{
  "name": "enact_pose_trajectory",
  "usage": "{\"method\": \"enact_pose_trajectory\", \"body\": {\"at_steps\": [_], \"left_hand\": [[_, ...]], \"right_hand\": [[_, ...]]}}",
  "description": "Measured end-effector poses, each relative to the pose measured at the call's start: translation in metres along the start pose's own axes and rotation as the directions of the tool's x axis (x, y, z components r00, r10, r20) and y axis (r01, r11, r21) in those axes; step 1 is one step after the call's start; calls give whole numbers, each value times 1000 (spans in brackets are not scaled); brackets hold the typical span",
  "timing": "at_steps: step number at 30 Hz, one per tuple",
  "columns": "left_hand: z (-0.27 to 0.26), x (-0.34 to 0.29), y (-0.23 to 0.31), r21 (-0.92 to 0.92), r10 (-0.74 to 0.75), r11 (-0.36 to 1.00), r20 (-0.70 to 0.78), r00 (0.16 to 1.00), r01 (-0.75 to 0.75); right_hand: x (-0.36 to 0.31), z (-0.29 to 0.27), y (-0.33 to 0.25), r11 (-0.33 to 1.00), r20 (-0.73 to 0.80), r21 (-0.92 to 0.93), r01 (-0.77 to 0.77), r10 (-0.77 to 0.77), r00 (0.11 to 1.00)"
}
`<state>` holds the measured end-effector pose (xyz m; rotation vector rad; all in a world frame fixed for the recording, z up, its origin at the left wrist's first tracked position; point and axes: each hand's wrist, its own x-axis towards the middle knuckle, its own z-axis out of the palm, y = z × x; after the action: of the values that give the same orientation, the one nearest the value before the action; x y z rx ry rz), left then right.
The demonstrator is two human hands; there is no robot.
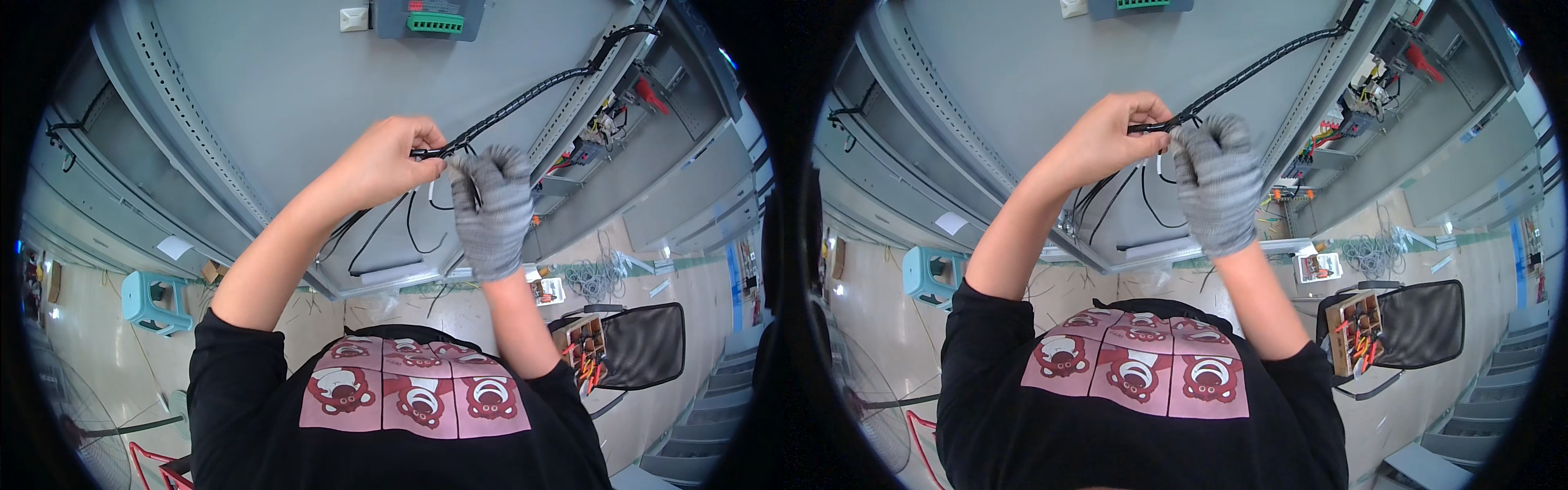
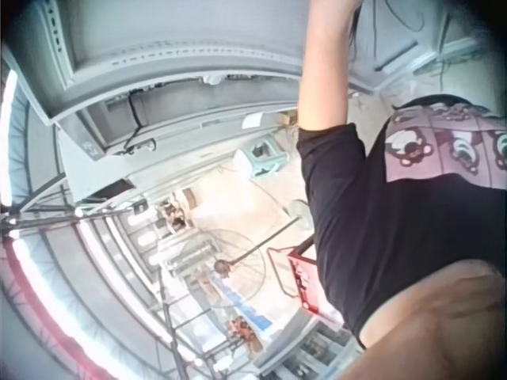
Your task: The person gathers a bundle of black wires inside an electrical cabinet, aligns them, and secures them with a black cable tie. They then insert the tied bundle into a cable management slot on the cabinet wall.
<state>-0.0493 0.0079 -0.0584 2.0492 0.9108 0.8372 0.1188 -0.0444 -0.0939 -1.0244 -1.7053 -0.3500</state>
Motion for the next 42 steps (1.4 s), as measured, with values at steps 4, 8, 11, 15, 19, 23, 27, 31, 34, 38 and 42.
{"method": "enact_pose_trajectory", "body": {"at_steps": [4, 8, 11, 15, 19, 23, 27, 31, 34, 38, 42], "left_hand": [[11, -2, -2, 157, 51, 987, -121, 991, -31], [18, -4, 8, 374, 100, 927, -192, 976, -21], [23, -5, 15, 440, 113, 898, -212, 971, -9], [18, -8, 18, 442, 86, 897, -200, 976, 11], [15, -5, 20, 403, 101, 914, -134, 986, -39], [4, -8, 19, 304, 20, 952, -153, 988, 27], [1, -8, 18, 258, 92, 965, -151, 984, -51], [5, -9, 18, 283, 130, 957, -194, 972, -71], [5, -11, 17, 358, 257, 920, -247, 934, -158], [2, -20, 25, 571, 289, 816, -270, 918, -89], [17, -24, 39, 651, 166, 748, -372, 913, 130]], "right_hand": [[-33, 8, -3, 864, 186, 325, -385, 340, 922], [-46, 20, 4, 461, 405, 559, -689, 573, 712], [-50, 19, -9, 166, 521, 605, -778, 657, 545], [-36, -8, -11, 919, -153, 253, -303, 347, 925], [17, -11, 34, 994, 149, -105, 30, -14, 989], [24, -19, 20, 993, 73, -111, -28, 37, 997], [7, -1, 23, 888, 258, 246, -388, 326, 909], [11, 19, 35, 375, 456, 746, -550, 313, 833], [7, 26, 37, 348, 464, 749, -564, 332, 821], [8, 29, 33, 344, 454, 742, -576, 375, 808], [17, 29, 29, 368, 476, 705, -606, 389, 789]]}}
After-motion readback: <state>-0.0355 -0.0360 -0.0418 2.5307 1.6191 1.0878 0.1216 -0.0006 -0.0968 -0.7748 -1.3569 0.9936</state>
